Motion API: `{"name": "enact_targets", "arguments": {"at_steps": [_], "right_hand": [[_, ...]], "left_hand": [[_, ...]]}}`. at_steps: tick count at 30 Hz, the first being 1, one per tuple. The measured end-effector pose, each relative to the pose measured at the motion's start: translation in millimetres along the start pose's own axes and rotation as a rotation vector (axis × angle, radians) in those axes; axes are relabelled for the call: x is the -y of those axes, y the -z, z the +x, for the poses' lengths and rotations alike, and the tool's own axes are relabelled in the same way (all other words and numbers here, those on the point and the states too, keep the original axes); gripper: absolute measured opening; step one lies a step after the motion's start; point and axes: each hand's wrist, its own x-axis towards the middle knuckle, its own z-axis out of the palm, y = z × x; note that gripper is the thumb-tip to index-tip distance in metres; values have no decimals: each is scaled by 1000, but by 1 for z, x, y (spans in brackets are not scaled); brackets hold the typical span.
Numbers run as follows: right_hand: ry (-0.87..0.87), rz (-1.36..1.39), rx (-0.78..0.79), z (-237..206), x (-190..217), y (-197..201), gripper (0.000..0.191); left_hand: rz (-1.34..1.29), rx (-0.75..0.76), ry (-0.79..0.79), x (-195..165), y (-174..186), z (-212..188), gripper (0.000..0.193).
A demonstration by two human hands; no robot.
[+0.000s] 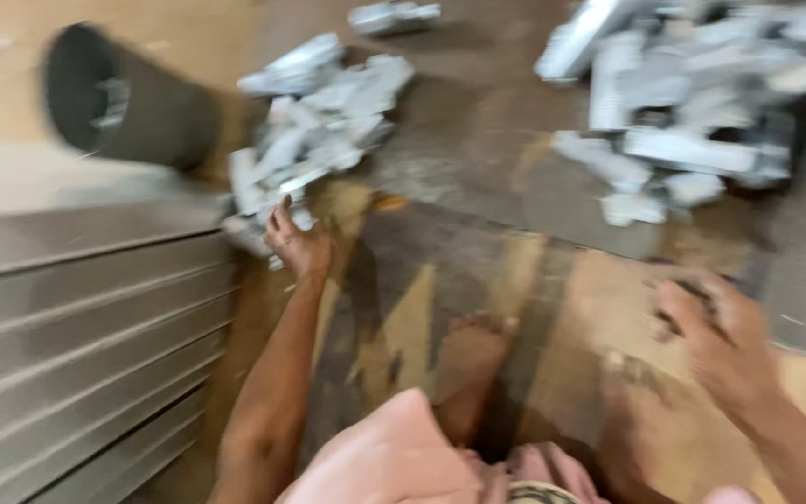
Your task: The person sits on the floor and hammers aluminum castings one at a time on a steel plate, then bends and checks each part by hand and tosses it onto a pile. A tin can and a tray of small metal pieces sit nearby.
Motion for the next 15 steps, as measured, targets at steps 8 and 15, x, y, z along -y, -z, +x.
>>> {"name": "enact_targets", "arguments": {"at_steps": [8,15], "right_hand": [[-56,133,37,13,-73,-13,29],[-171,163,0,12,-100,-12,30]], "left_hand": [[105,136,491,35,23,33,75],[273,310,418,53,49,59,83]]}}
